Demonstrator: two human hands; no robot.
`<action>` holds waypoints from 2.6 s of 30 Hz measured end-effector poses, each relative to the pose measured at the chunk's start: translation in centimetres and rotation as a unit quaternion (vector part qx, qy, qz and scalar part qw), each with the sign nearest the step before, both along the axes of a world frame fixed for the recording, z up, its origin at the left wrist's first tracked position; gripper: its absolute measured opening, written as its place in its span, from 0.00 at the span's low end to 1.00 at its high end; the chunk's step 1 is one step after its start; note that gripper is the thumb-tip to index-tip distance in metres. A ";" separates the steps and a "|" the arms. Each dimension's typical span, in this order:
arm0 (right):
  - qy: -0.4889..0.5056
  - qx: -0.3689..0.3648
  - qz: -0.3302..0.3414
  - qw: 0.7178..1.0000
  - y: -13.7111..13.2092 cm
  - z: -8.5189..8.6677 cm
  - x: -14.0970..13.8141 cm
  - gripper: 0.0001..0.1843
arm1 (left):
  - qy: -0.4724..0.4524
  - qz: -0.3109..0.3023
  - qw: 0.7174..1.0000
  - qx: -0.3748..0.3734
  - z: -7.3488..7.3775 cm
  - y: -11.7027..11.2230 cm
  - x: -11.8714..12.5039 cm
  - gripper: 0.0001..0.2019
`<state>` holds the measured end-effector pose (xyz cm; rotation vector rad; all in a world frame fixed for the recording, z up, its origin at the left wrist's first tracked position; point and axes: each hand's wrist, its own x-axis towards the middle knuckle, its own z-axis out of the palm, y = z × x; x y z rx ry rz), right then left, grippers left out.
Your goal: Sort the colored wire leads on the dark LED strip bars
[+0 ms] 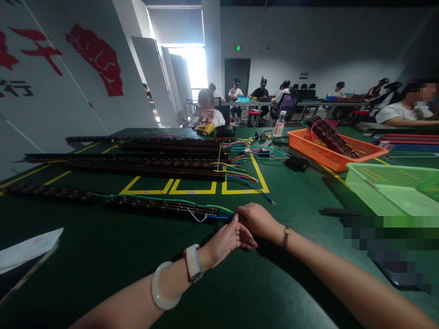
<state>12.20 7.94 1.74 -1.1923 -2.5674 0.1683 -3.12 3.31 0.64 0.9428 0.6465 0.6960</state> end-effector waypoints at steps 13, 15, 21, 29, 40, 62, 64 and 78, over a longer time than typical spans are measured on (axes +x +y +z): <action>-0.159 0.197 0.061 0.965 -1.1 1.1 -0.2 0.09 | -0.015 0.032 0.995 -0.097 0.7 0.0 0.3 0.24; -0.178 0.221 0.069 0.957 -1.5 1.0 -0.2 0.09 | -0.036 0.067 0.991 -0.111 0.5 0.1 0.3 0.20; -0.203 0.268 0.096 0.937 -2.4 1.0 -0.6 0.13 | -0.156 0.183 0.954 -0.180 0.0 0.8 0.3 0.06; -0.231 0.261 0.107 0.931 -3.1 1.4 -0.9 0.12 | -0.190 0.202 0.939 -0.205 -0.4 1.0 0.3 0.07; -0.096 0.105 -0.049 0.989 -2.8 5.9 1.1 0.16 | -0.159 0.173 0.960 -0.154 -0.4 0.8 0.1 0.08; -0.236 -0.069 -0.088 0.965 -7.1 7.2 0.6 0.13 | -0.130 0.154 0.962 -0.185 0.0 0.9 0.2 0.11; -0.224 -0.054 -0.103 0.968 -7.2 7.1 0.5 0.14 | -0.132 0.153 0.959 -0.201 0.1 0.8 0.1 0.13; -0.131 0.036 -0.215 0.967 -3.5 7.9 2.5 0.12 | -0.149 0.137 0.970 -0.137 0.4 0.5 0.0 0.20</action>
